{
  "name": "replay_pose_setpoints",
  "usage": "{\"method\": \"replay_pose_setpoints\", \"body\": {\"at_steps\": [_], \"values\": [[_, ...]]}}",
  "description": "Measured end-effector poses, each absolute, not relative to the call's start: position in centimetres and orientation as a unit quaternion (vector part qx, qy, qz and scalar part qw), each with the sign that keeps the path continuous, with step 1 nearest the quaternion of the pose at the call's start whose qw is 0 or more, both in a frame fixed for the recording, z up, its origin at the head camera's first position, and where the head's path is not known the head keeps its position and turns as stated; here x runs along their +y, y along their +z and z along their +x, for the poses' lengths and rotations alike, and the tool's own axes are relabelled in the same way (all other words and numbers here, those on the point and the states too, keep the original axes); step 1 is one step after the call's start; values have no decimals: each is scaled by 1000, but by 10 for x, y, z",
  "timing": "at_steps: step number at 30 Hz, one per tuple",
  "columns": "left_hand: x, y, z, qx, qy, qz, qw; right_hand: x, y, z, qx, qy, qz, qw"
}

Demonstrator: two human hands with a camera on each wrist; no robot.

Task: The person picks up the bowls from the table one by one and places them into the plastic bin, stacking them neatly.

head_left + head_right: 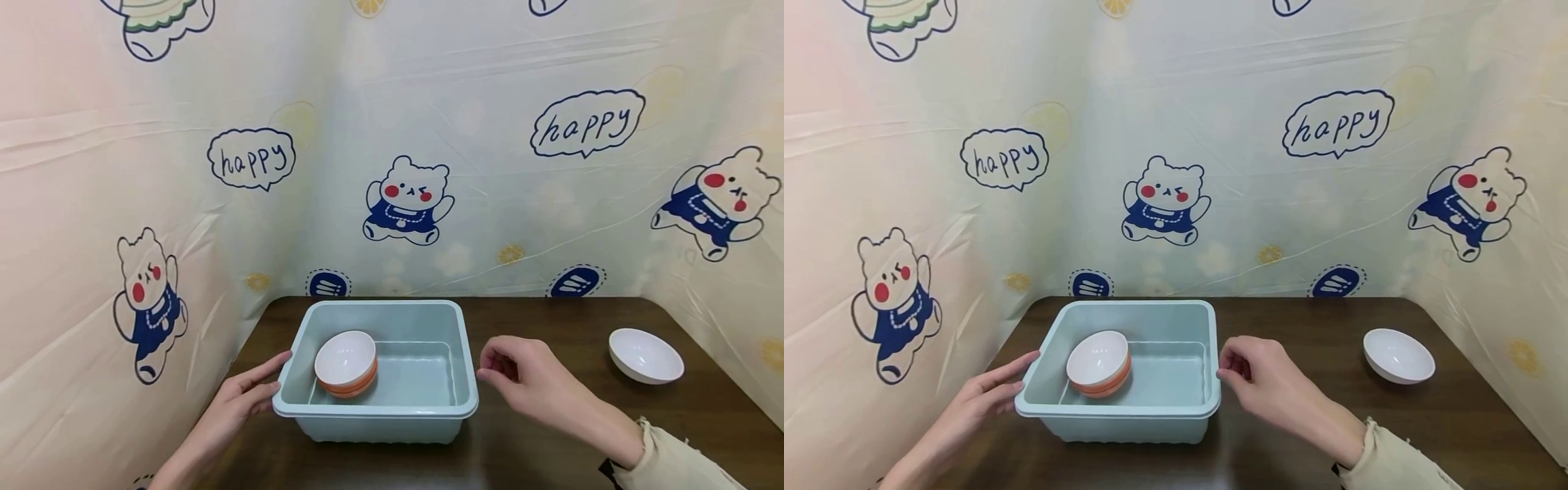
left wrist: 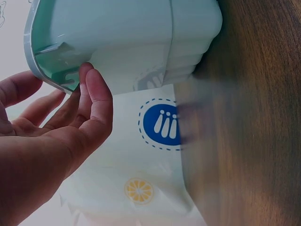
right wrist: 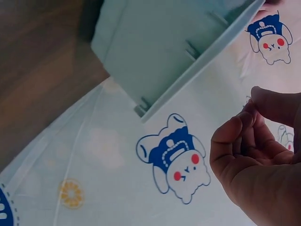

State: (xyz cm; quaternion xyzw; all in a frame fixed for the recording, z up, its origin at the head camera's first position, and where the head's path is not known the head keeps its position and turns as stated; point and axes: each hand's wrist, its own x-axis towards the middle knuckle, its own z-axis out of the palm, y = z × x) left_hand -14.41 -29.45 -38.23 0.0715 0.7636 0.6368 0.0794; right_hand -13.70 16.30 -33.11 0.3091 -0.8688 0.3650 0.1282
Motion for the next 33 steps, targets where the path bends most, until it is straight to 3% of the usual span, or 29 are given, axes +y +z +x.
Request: {"method": "replay_pose_setpoints", "body": {"at_steps": [12,20,26,33], "values": [[-295,-380,-144,769,630,55,98,188,-356,-118,-868,368,301,142],[-296,-379,-144,769,628,60,103,206,-367,-112,-895,337,239,169],[-294,-378,-144,768,631,63,96,239,-382,-119,-915,265,198,231],[-296,-378,-142,770,628,59,94,281,-398,-136,-933,232,150,230]]}}
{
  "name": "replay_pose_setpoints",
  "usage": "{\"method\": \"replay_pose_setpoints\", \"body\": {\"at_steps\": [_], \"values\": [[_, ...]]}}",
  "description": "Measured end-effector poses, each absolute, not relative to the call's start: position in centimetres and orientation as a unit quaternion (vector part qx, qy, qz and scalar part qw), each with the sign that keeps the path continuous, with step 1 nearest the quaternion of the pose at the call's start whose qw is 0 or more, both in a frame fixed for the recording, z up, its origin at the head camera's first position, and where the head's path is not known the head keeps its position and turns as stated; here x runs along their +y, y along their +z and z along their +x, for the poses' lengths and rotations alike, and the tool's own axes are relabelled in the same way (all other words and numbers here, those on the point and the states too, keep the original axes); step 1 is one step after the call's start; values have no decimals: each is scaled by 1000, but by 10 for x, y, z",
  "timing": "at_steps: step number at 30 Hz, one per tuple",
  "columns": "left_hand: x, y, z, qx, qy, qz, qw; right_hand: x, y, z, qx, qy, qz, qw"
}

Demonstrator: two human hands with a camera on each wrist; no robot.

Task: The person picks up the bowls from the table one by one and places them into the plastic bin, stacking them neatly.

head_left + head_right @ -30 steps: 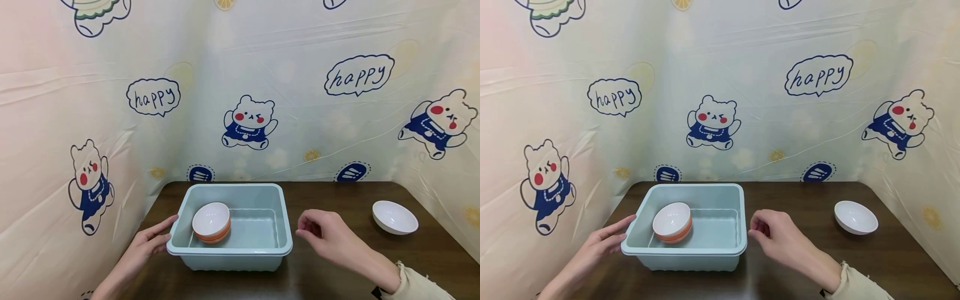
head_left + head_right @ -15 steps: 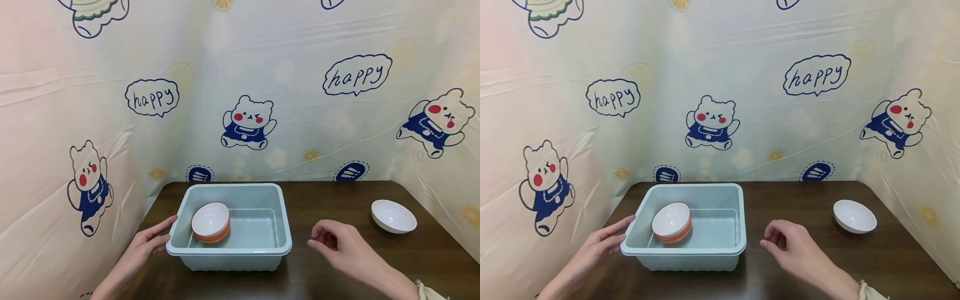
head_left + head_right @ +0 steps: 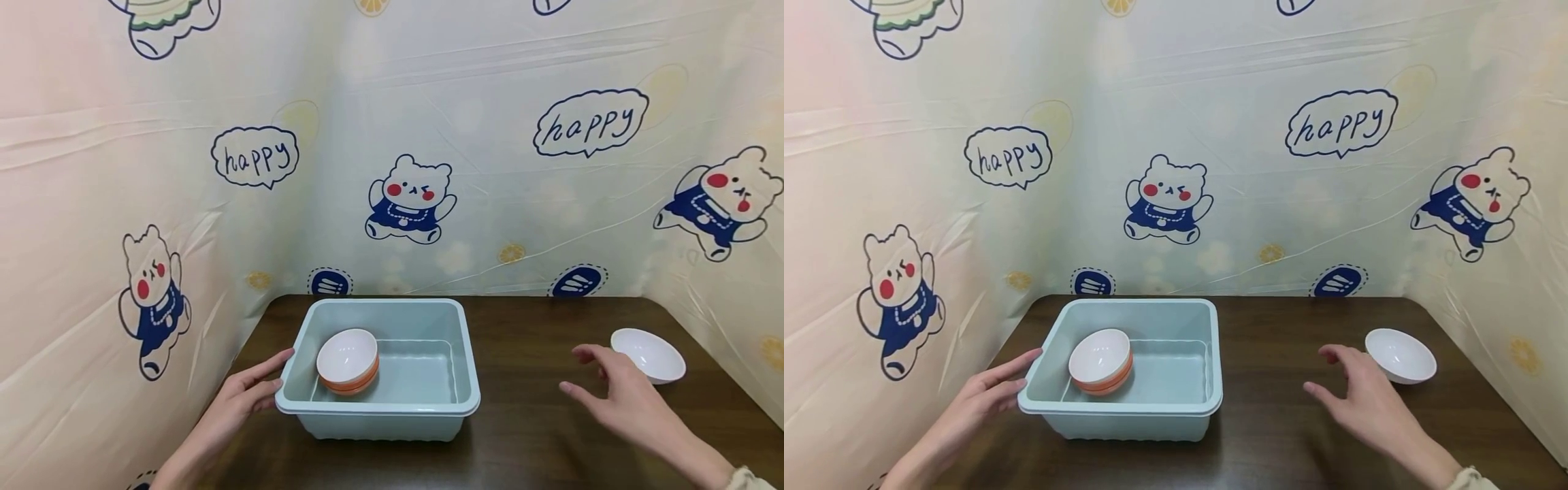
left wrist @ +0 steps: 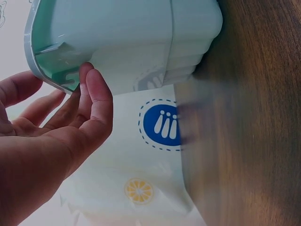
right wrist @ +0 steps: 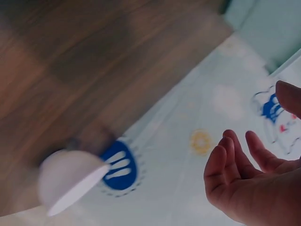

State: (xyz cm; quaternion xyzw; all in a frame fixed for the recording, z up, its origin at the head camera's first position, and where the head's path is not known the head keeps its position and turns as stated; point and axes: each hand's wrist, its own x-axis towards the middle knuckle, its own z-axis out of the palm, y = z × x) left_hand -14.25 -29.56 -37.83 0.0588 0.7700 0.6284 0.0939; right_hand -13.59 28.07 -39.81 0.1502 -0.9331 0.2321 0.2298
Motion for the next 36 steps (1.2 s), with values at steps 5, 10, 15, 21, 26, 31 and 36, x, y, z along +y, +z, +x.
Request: {"method": "replay_pose_setpoints", "body": {"at_steps": [5,10,15,21,26,31,36], "values": [[-296,-378,-143,770,628,58,96,310,-408,-148,-937,247,119,215],[-296,-378,-142,771,627,63,95,338,-419,-158,-944,245,61,211],[-296,-378,-143,767,631,66,96,364,-431,-162,-954,237,-16,185],[-297,-378,-143,766,631,67,104,388,-445,-167,-956,221,-63,181],[-297,-377,-144,767,630,68,104,405,-454,-171,-954,212,-102,185],[-297,-377,-143,766,630,68,105,421,-459,-175,-953,212,-111,184],[-296,-377,-141,764,633,65,105,433,-466,-181,-957,213,-100,169]]}}
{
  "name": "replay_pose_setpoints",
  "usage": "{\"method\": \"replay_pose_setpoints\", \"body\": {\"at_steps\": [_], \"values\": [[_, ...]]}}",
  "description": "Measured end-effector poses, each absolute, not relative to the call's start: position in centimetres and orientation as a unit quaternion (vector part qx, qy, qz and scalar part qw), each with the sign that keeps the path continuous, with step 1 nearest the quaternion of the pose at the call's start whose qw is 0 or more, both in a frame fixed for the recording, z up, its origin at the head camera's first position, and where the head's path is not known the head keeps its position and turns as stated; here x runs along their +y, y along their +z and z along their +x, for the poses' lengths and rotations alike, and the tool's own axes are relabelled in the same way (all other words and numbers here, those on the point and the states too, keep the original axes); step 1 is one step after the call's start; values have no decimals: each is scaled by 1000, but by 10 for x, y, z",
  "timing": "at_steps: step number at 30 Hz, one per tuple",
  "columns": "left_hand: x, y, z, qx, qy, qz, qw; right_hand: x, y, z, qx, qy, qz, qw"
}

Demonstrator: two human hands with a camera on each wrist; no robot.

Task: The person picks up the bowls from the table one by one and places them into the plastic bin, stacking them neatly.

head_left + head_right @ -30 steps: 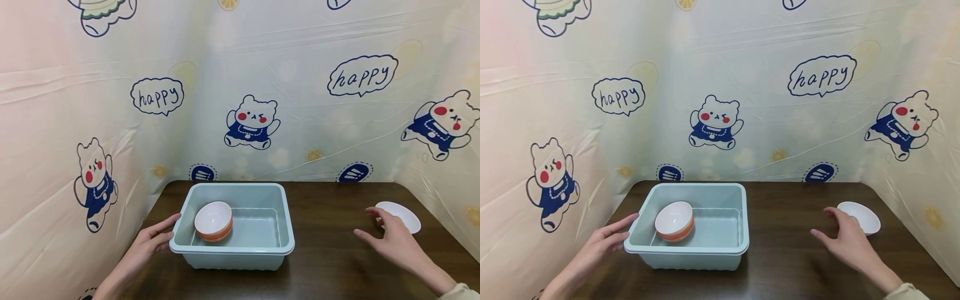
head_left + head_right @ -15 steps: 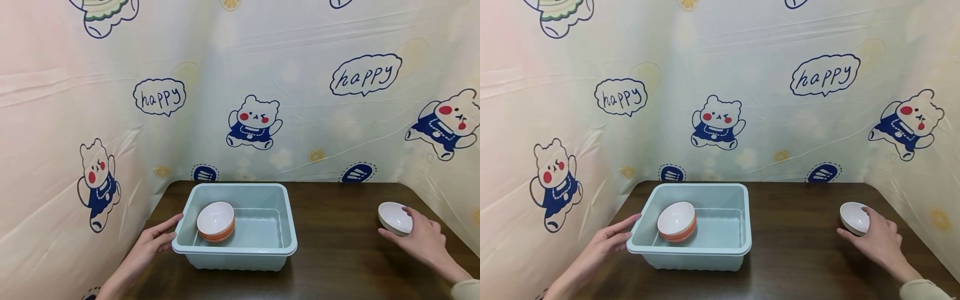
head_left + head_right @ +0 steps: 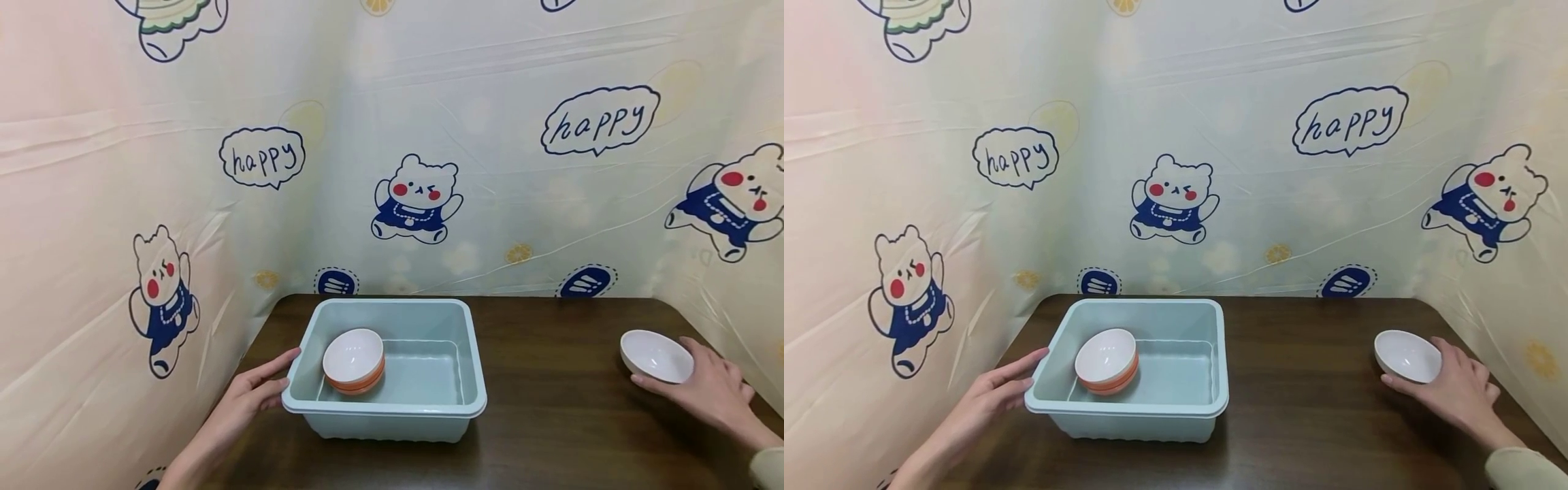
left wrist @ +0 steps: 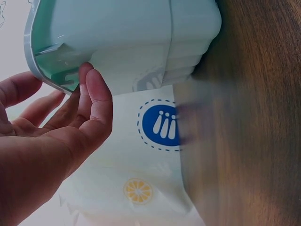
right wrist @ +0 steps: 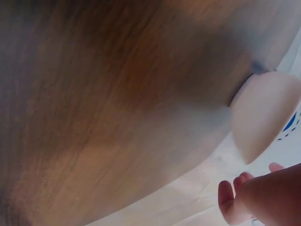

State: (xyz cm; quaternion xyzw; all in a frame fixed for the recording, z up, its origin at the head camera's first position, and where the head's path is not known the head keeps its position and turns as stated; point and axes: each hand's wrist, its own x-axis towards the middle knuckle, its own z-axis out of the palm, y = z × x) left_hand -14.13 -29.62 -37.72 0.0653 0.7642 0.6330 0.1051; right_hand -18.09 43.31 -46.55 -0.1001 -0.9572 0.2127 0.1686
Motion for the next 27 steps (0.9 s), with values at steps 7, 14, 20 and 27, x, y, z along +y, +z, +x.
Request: {"method": "replay_pose_setpoints", "body": {"at_steps": [7,14,20,27], "values": [[-295,-376,-141,767,630,65,104,444,-472,-183,-958,221,-94,154],[-295,-376,-142,768,627,67,109,449,-478,-181,-959,230,-85,144],[-296,-376,-141,770,626,63,108,450,-477,-185,-958,232,-71,154],[-296,-376,-140,767,630,62,106,450,-470,-188,-957,242,-67,143]]}}
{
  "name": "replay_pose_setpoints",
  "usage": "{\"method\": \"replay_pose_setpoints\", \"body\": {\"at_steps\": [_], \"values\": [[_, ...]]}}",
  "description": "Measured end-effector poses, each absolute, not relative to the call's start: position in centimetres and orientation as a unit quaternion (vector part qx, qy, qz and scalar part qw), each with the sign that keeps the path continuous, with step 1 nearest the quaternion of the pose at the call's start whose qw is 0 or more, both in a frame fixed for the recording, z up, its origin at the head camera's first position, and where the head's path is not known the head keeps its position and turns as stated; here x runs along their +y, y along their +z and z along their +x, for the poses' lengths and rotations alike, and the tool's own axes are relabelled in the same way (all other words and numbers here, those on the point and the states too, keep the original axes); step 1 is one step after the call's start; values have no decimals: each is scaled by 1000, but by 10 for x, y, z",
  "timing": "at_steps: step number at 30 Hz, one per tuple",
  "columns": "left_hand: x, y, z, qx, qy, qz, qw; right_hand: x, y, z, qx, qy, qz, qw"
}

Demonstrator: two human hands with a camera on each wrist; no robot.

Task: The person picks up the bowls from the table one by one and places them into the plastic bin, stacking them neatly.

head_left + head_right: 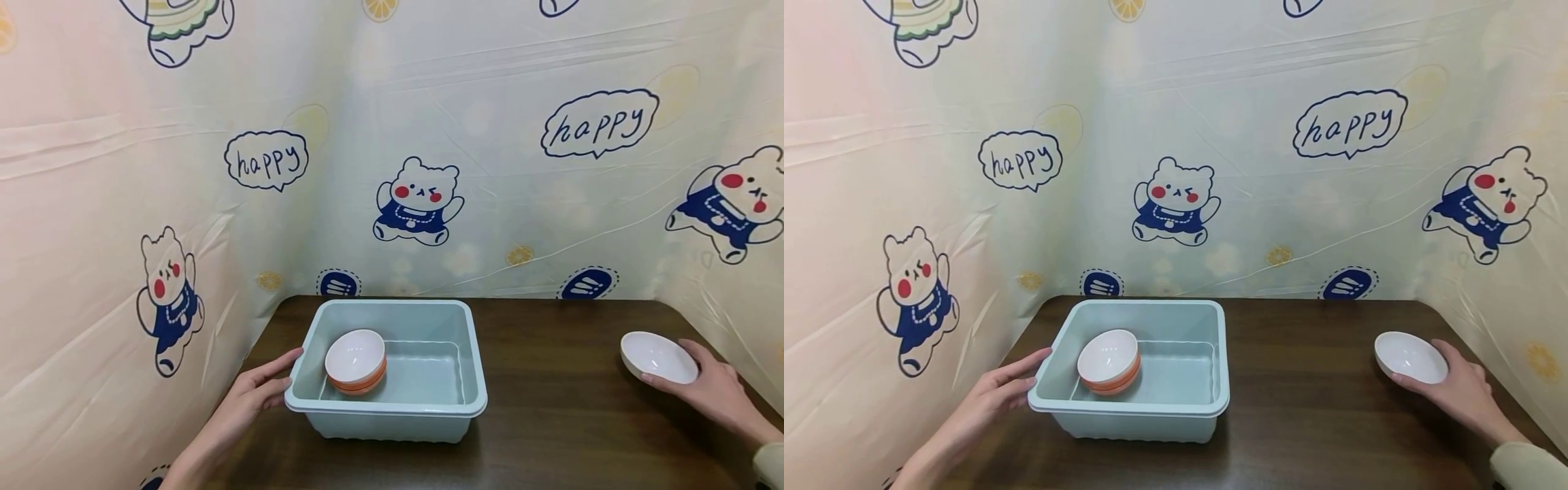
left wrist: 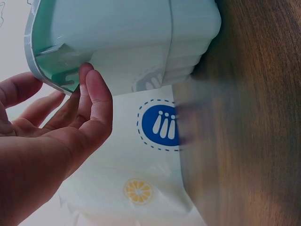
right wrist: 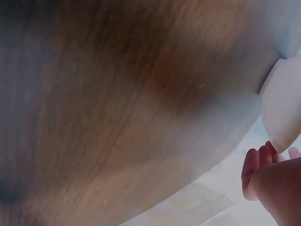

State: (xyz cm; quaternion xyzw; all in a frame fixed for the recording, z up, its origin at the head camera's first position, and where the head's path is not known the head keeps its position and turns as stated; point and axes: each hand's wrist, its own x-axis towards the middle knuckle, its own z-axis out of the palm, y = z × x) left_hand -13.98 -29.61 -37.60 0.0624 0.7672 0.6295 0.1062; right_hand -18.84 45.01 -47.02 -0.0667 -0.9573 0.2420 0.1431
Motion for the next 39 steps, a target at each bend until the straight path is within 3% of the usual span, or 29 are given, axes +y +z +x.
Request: {"method": "replay_pose_setpoints", "body": {"at_steps": [15,22,39], "values": [[-295,-378,-141,766,632,60,100,450,-469,-194,-958,265,-5,106],[-295,-378,-140,766,632,61,102,448,-474,-195,-954,270,-4,134],[-295,-377,-141,767,629,57,111,436,-470,-188,-926,347,-23,144]]}}
